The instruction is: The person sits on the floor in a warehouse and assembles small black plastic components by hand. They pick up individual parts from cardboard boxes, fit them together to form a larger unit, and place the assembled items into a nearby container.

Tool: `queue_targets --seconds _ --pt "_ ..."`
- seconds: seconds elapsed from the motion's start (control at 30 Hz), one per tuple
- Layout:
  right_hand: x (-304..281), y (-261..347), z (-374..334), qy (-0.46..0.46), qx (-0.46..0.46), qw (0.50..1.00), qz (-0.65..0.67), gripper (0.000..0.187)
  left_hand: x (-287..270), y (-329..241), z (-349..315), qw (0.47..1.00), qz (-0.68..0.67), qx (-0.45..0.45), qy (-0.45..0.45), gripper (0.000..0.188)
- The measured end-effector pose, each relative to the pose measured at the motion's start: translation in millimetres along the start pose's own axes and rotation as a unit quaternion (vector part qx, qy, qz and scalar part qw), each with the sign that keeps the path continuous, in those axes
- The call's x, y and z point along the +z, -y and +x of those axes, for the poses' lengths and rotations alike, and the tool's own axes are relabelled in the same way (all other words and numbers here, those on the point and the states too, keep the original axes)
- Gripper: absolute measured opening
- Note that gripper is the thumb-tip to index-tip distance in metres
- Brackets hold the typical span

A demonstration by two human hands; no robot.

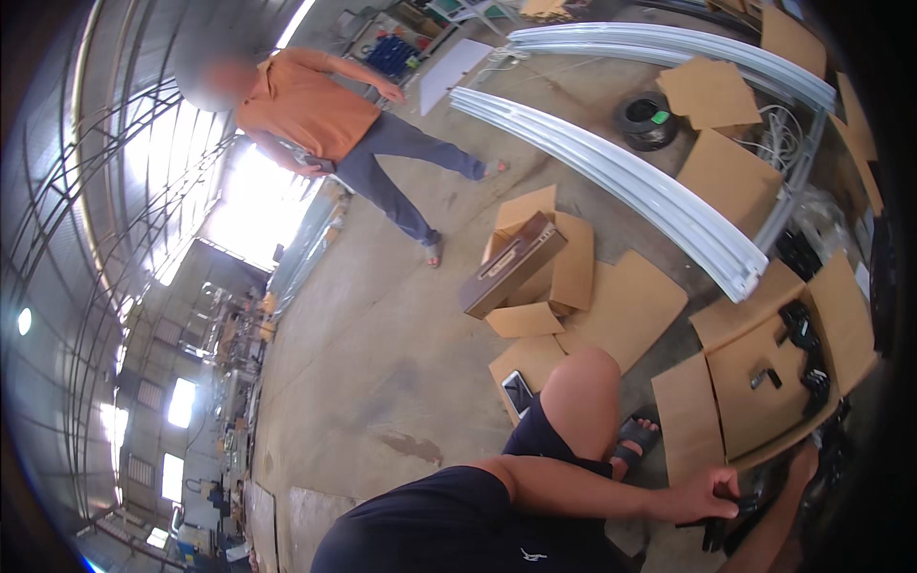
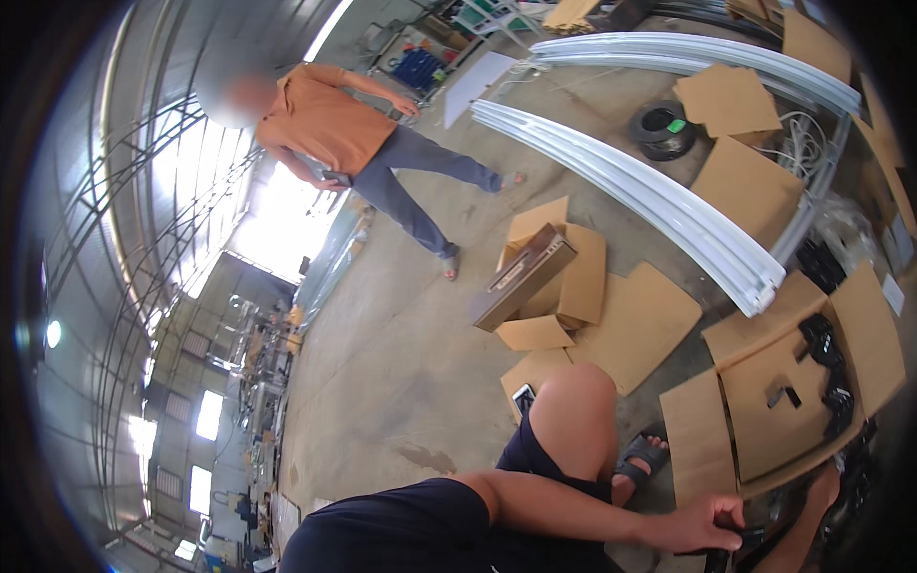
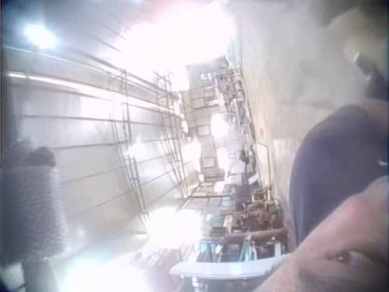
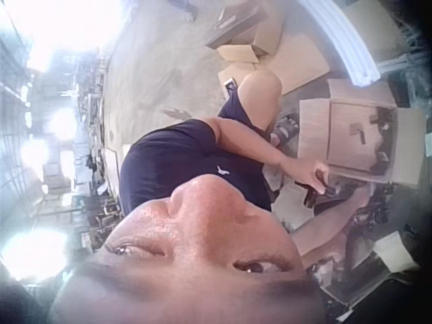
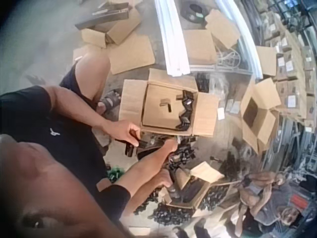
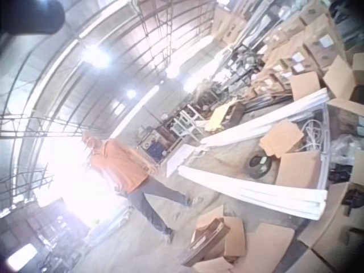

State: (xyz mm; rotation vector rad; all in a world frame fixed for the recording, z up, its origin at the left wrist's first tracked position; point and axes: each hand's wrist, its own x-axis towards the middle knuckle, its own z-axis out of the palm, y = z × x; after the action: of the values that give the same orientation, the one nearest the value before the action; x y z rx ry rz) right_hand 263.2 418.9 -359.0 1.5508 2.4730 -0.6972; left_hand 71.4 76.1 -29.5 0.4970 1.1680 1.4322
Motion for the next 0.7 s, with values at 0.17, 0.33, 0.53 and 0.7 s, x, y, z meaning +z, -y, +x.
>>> queue_targets --seconds 0.17,0.33,0.53,0.7 --pt "25 -25 28 0.034 -0.001 0.975 0.22 0.061 14 0 8 0.999 0.015 -0.022 -0.027 0.027" --pt "27 -19 14 0.008 -0.02 0.999 0.05 0.052 5 1 17 0.999 0.024 -0.008 -0.045 0.028" --pt "-10 1 -7 -0.07 -0.058 0.996 -0.001 0.026 8 -13 10 0.999 -0.005 -0.003 -0.033 0.025" --pt "-92 45 -79 -0.125 -0.115 0.963 0.209 0.025 14 -12 10 0.996 -0.066 0.032 -0.049 0.022"
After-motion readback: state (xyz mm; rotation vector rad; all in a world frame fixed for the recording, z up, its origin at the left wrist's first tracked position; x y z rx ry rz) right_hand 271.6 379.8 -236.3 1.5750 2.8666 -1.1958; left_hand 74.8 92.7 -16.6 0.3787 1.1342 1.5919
